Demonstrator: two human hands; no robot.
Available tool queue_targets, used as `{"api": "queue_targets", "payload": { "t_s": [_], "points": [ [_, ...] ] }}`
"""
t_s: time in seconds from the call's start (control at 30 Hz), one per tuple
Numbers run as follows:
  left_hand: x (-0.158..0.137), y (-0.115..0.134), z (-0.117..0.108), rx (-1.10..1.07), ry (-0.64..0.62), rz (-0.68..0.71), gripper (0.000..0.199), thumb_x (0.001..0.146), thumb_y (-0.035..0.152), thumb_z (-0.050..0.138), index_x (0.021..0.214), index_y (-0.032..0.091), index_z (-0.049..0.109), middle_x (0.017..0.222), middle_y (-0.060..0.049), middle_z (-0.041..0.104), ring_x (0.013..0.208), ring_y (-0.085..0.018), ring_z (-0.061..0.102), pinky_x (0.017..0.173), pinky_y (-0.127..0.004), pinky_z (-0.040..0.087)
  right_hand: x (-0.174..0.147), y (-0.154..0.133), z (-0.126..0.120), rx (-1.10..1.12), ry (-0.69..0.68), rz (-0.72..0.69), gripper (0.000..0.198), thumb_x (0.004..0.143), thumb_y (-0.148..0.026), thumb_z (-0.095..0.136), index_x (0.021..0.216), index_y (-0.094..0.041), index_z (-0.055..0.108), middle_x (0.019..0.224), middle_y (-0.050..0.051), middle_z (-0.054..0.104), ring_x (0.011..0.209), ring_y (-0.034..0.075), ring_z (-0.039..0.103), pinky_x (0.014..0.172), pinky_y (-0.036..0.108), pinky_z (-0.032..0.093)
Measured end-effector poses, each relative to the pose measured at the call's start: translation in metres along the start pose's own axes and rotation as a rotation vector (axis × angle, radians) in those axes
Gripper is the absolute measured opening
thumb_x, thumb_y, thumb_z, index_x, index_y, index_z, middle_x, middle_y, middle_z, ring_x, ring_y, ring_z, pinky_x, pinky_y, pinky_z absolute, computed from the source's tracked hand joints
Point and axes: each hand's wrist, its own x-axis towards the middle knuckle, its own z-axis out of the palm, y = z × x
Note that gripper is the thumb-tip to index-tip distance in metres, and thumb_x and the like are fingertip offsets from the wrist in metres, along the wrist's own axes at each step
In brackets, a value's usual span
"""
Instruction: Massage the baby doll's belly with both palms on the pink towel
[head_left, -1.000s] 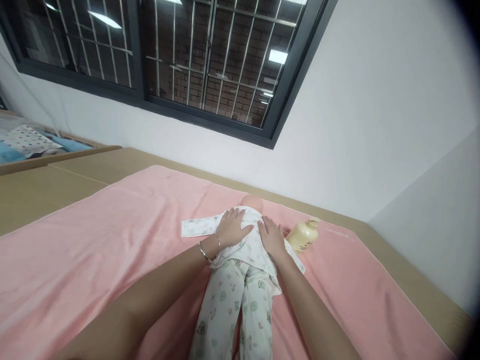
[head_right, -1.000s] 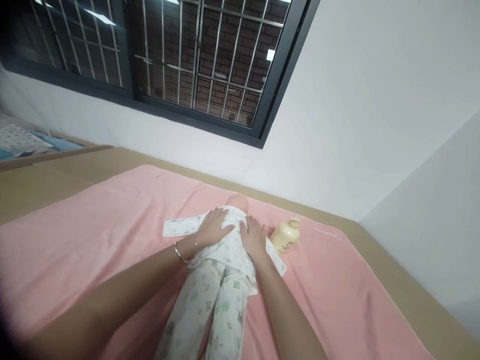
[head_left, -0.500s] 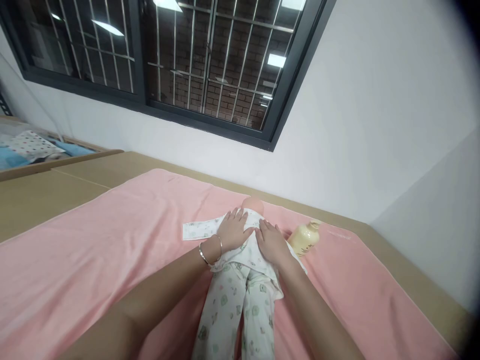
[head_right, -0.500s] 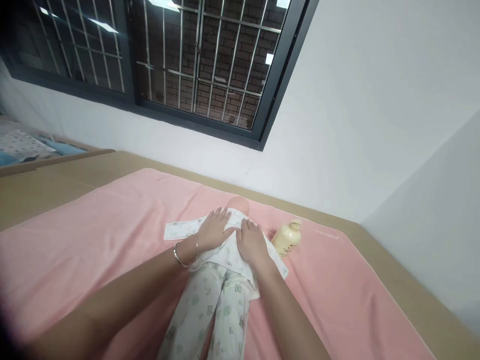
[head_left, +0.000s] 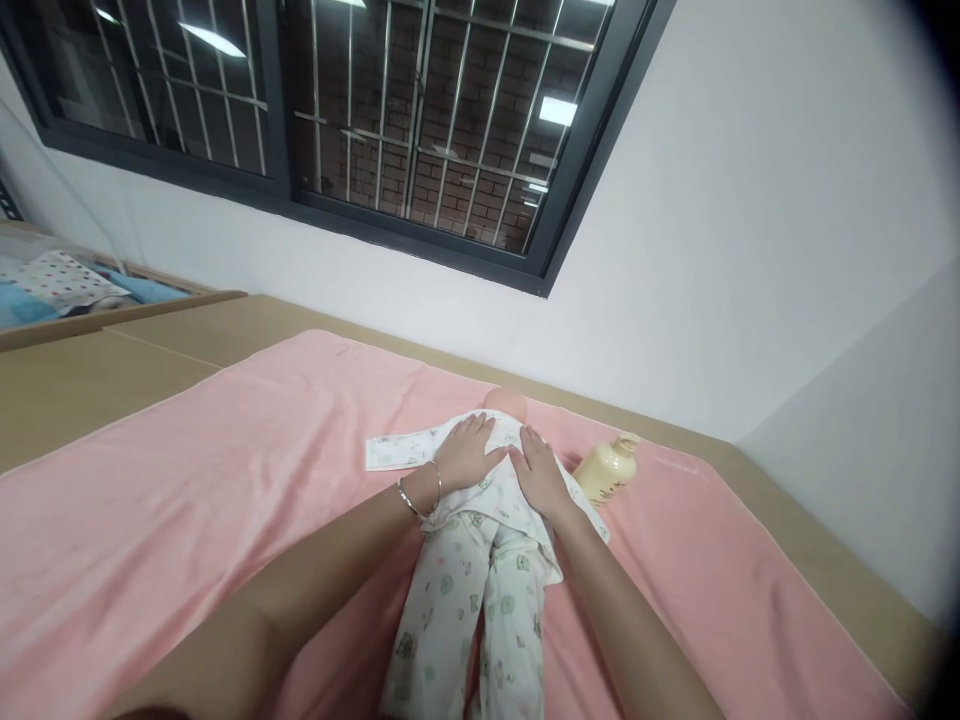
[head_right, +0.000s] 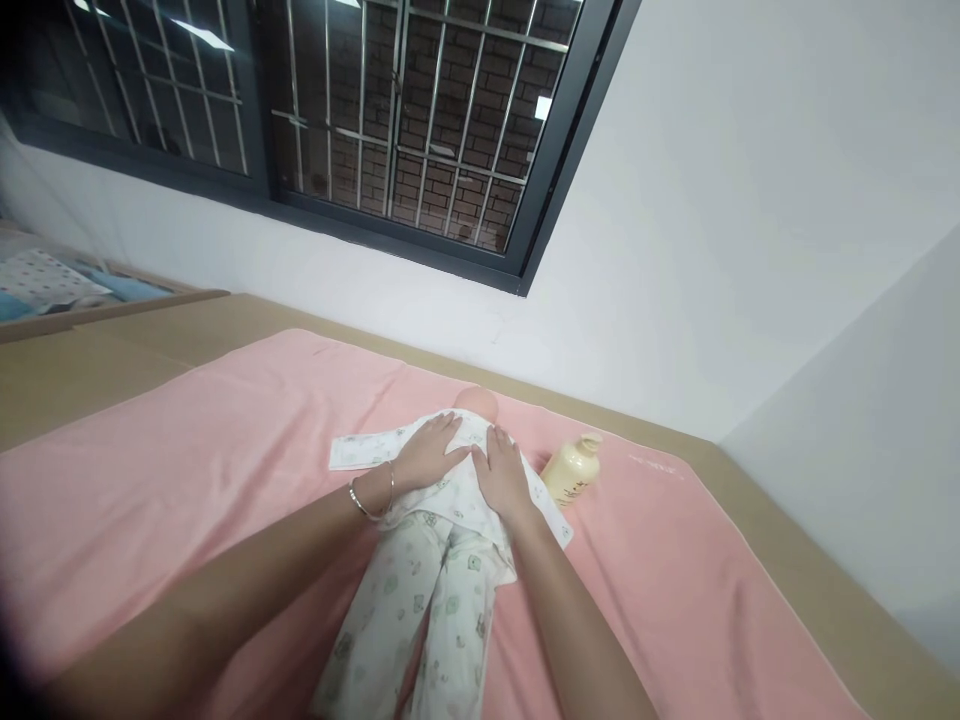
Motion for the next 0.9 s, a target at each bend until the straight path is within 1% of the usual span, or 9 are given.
{"api": "queue_targets", "payload": {
  "t_s": [0.07,0.17,0.3,0.37,0.47,0.57,0.67,0.8,0.9],
  "points": [
    [-0.001,0.001,0.001,0.019,0.013,-0.018,0.063,0.096,0.053,0.037,0.142,0.009,0.041,0.150,-0.018,0.041,0.143,-0.031,0.033,0.116,-0.046,0.028,0.000,-0.001,0.003,-0.027,0.023,0.024,0.062,0.101,-0.041,0.022,0.149,-0.002,0.029,0.157,0.017,0.027,0.147,0.027,0.020,0.119,0.045,0.014],
    [-0.007,0.016,-0.002,0.097,0.043,-0.021,0.051,0.097,0.037,0.038,0.139,0.009,0.045,0.149,-0.018,0.043,0.142,-0.032,0.033,0.116,-0.048,0.026,-0.009,-0.018,-0.001,-0.102,0.026,0.033,0.058,0.100,-0.032,0.023,0.147,0.000,0.034,0.154,0.020,0.032,0.145,0.030,0.024,0.118,0.046,0.017],
    [-0.012,0.038,-0.013,0.110,0.001,0.151,0.038,0.089,0.019,0.044,0.123,0.010,0.060,0.132,-0.016,0.060,0.131,-0.028,0.049,0.117,-0.044,0.026,-0.024,-0.044,-0.014,-0.128,-0.042,-0.045,0.056,0.094,-0.020,0.032,0.146,0.004,0.035,0.152,0.023,0.033,0.144,0.029,0.028,0.118,0.041,0.020],
    [-0.011,0.040,-0.017,0.076,-0.009,0.169,0.032,0.089,0.016,0.043,0.111,0.012,0.065,0.118,-0.015,0.068,0.119,-0.025,0.058,0.114,-0.042,0.031,-0.026,-0.046,-0.017,-0.080,-0.024,-0.069,0.055,0.094,-0.020,0.032,0.144,0.001,0.038,0.151,0.021,0.037,0.143,0.027,0.030,0.118,0.039,0.021],
    [-0.003,0.026,-0.016,0.008,0.024,0.141,0.035,0.095,0.020,0.035,0.113,0.015,0.064,0.123,-0.012,0.066,0.121,-0.023,0.057,0.113,-0.041,0.034,-0.018,-0.033,-0.013,0.029,0.018,-0.083,0.053,0.098,-0.028,0.027,0.144,-0.006,0.042,0.152,0.016,0.036,0.144,0.023,0.029,0.119,0.039,0.019],
    [0.003,0.003,-0.006,-0.029,0.068,0.116,0.044,0.099,0.037,0.033,0.130,0.015,0.055,0.143,-0.011,0.052,0.137,-0.023,0.043,0.116,-0.042,0.030,-0.005,-0.013,-0.003,0.124,0.019,-0.040,0.059,0.100,-0.039,0.025,0.148,-0.007,0.035,0.156,0.014,0.028,0.147,0.022,0.021,0.121,0.041,0.014],
    [0.004,-0.011,0.001,-0.031,0.083,0.066,0.056,0.097,0.051,0.037,0.137,0.013,0.049,0.148,-0.014,0.046,0.139,-0.026,0.039,0.117,-0.042,0.030,0.004,0.002,0.005,0.173,0.025,0.019,0.063,0.101,-0.045,0.018,0.150,-0.007,0.031,0.157,0.012,0.026,0.148,0.022,0.018,0.121,0.044,0.010],
    [0.001,-0.003,-0.002,0.059,0.080,0.031,0.053,0.098,0.047,0.036,0.135,0.012,0.050,0.144,-0.016,0.050,0.136,-0.029,0.042,0.114,-0.045,0.031,0.004,0.002,0.005,0.087,0.037,0.065,0.063,0.102,-0.045,0.017,0.149,-0.006,0.032,0.156,0.015,0.028,0.147,0.026,0.019,0.119,0.049,0.011],
    [-0.003,0.014,-0.010,0.137,0.082,0.073,0.039,0.097,0.037,0.042,0.122,0.013,0.060,0.131,-0.015,0.060,0.129,-0.031,0.048,0.112,-0.048,0.032,-0.006,-0.016,-0.001,-0.083,0.062,0.063,0.057,0.101,-0.035,0.022,0.144,-0.002,0.039,0.151,0.020,0.037,0.144,0.029,0.027,0.118,0.050,0.013]
  ]
}}
